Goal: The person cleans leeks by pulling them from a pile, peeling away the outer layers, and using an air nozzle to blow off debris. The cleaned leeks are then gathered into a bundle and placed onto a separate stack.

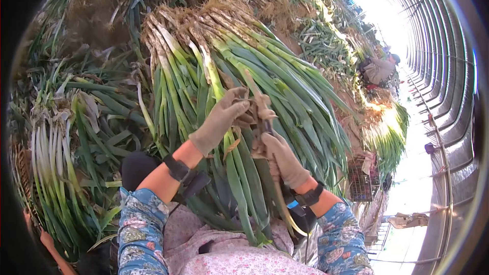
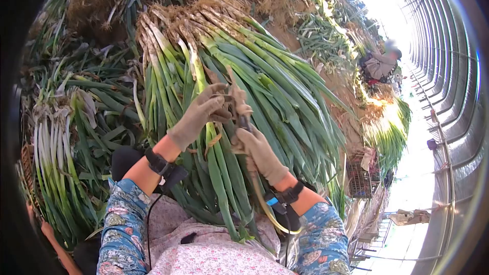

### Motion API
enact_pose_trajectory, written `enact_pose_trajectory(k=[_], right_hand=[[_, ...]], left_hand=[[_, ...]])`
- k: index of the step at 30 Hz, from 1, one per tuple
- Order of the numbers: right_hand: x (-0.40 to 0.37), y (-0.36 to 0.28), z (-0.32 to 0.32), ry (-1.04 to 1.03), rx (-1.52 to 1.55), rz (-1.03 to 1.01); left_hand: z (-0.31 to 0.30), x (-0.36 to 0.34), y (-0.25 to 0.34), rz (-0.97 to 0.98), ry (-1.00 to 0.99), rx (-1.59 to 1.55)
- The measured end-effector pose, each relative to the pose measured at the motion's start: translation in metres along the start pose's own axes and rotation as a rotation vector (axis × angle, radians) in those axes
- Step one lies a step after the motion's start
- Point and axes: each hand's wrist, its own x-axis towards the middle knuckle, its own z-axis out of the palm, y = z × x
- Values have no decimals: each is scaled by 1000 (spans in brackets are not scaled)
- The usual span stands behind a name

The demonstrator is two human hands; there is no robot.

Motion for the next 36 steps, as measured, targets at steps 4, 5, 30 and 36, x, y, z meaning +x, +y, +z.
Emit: enact_pose_trajectory(k=[4, 5, 30, 36], right_hand=[[-37, -9, -22, -87, -95, 115], [-44, -12, -21, -100, -159, 152], [85, -83, -21, 332, 69, -343], [86, -72, 10, 343, 94, -467]], left_hand=[[-42, -6, -12, -13, 251, 156], [-49, -6, -14, -8, 313, 181], [-3, -15, -27, -121, -158, 240], [36, -33, -52, -170, -629, 75]])
